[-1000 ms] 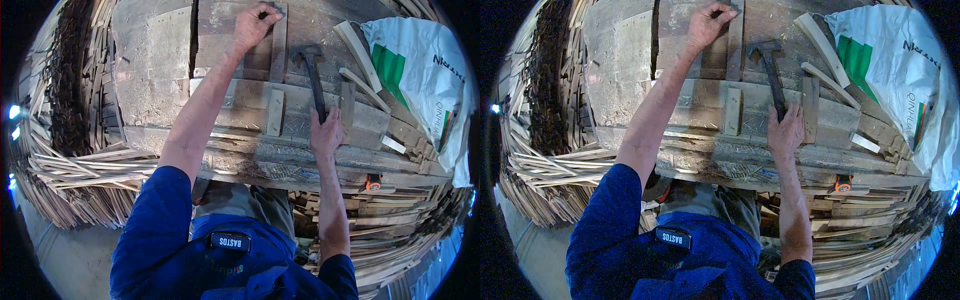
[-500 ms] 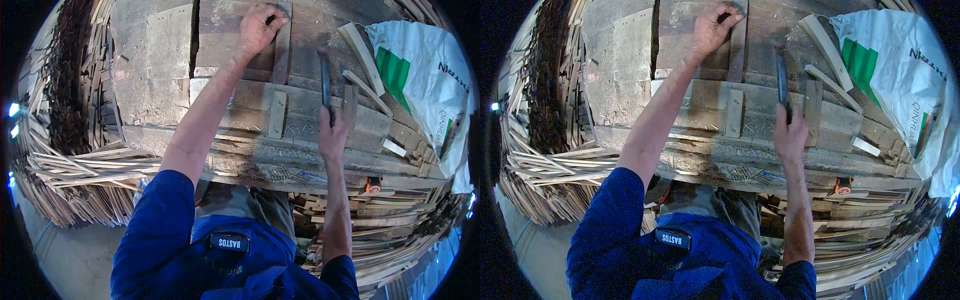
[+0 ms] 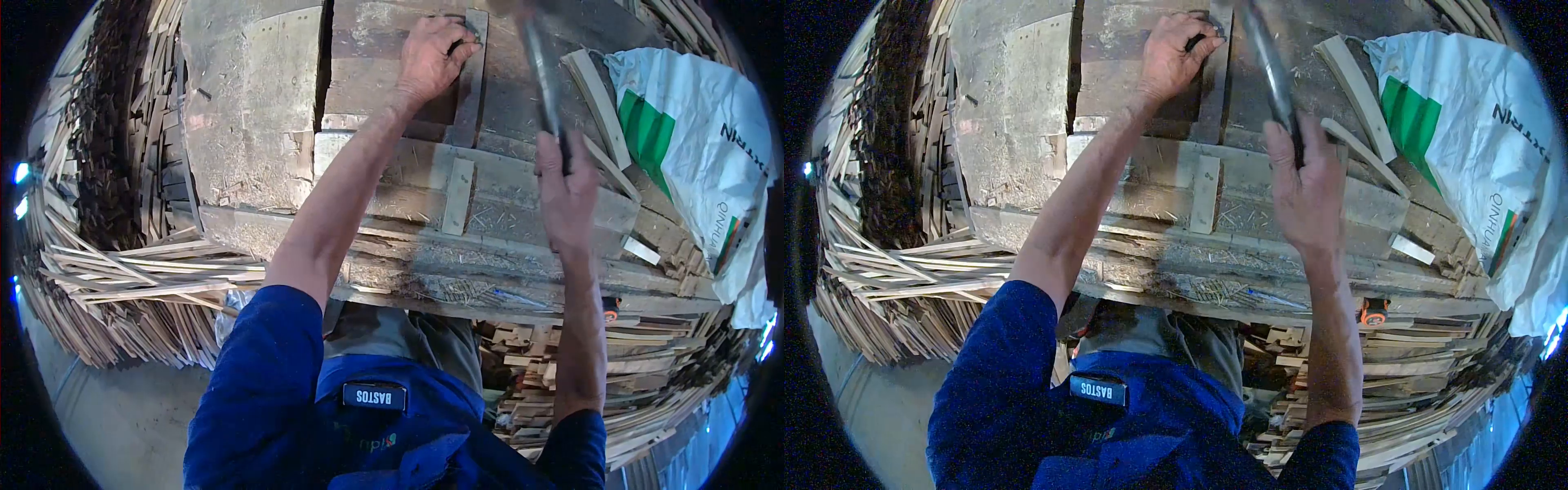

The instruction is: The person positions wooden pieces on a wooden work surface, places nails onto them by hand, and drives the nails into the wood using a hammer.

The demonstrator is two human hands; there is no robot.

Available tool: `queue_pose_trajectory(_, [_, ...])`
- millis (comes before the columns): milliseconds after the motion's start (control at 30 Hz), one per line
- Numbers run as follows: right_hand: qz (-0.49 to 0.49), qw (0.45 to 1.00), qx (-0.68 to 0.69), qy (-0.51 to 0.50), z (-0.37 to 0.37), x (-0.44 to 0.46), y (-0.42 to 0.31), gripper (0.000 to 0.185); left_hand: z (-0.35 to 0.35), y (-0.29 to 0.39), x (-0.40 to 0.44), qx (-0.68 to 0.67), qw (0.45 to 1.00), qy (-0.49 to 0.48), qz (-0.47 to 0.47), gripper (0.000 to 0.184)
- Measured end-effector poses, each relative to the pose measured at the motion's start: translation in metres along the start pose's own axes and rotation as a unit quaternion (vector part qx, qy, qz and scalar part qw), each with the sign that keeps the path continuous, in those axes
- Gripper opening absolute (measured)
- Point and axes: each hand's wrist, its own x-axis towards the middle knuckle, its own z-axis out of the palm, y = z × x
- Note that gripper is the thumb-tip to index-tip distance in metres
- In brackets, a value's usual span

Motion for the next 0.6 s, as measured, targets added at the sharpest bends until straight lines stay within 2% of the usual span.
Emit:
queue_pose_trajectory(133, [0.002,0.996,-0.085,-0.019,0.018,0.003,0.019,0.035,0.000,-0.002,0.001,-0.013,1.000,-0.009,-0.010,0.021])
queue_pose_trajectory(267, [0.004,1.000,-0.017,-0.005,0.006,0.014,-0.021,0.033,0.002,-0.002,-0.005,-0.018,1.000,-0.003,0.002,0.020])
queue_pose_trajectory(400, [0.003,1.000,0.017,0.019,0.005,0.004,-0.026,0.033,-0.001,-0.004,-0.001,-0.024,1.000,-0.018,-0.006,0.021])
queue_pose_trajectory(433, [0.000,1.000,0.015,0.019,0.008,0.005,-0.021,0.033,-0.003,-0.002,-0.001,-0.027,0.999,-0.022,-0.010,0.021])
queue_pose_trajectory(533, [0.009,0.994,-0.105,-0.006,0.021,0.009,0.006,0.033,0.003,0.001,0.005,-0.040,0.999,-0.017,-0.003,0.019])
queue_pose_trajectory(567, [0.006,0.994,-0.104,-0.005,0.021,0.015,0.005,0.033,0.005,-0.002,0.007,-0.041,0.999,-0.007,0.003,0.018])
queue_pose_trajectory(600, [0.003,0.999,-0.040,0.007,0.021,0.018,0.004,0.033,0.002,-0.005,0.001,-0.040,0.999,-0.001,0.003,0.016])
